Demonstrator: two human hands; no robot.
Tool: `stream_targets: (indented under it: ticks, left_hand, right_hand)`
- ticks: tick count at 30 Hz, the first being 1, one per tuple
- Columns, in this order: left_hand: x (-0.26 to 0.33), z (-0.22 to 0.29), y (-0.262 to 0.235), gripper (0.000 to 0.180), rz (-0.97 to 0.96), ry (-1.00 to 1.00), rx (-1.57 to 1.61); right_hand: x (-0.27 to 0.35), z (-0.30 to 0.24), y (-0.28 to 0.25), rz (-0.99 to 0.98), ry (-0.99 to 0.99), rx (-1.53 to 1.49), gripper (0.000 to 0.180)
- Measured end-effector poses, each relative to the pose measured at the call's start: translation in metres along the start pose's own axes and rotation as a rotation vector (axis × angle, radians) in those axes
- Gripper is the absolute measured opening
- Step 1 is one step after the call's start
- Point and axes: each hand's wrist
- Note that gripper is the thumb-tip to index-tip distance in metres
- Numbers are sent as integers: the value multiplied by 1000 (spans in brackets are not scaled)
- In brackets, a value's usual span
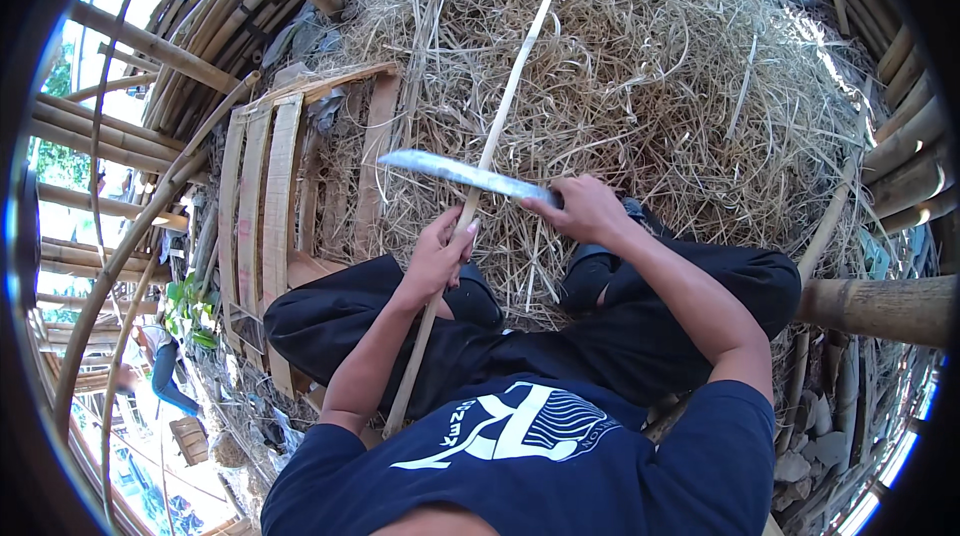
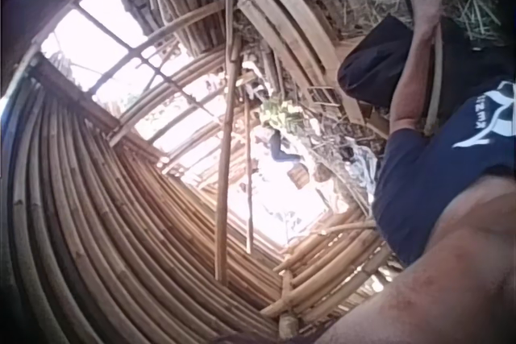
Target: The person uses a machete to shave and smooth a thin strip of wood while sitting over a pile of straw.
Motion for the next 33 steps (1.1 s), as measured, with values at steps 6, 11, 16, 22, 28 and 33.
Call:
stream_targets:
  ticks: [6, 11, 16, 22, 28, 33]
  left_hand:
    - [-4, -10, 1, 36, -2, 45, 16]
    - [7, 0, 11, 48, 80, 95, -197]
    - [4, -3, 9, 50, 86, 153, -192]
    - [1, -13, 5, 46, 101, 330, -391]
    - [13, 14, 17, 48, 92, 159, -430]
    - [2, -14, 7, 50, 102, 461, -368]
  right_hand:
    - [8, -7, 14, -32, -106, 67, 67]
    - [-8, 6, 1, -61, -45, 117, 67]
    - [-15, 18, 2, 3, 21, 74, 71]
    - [-13, 20, 13, -63, -137, 139, 82]
    - [-32, 39, -12, 2, 122, -2, 78]
    - [-14, 12, 2, -47, -75, 93, 80]
Point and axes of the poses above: each hand's wrist, its own x-axis away from the middle knuckle, its own y-axis out of the palm, z = x × y, and after that the axes turned 9 degrees about x, right-handed
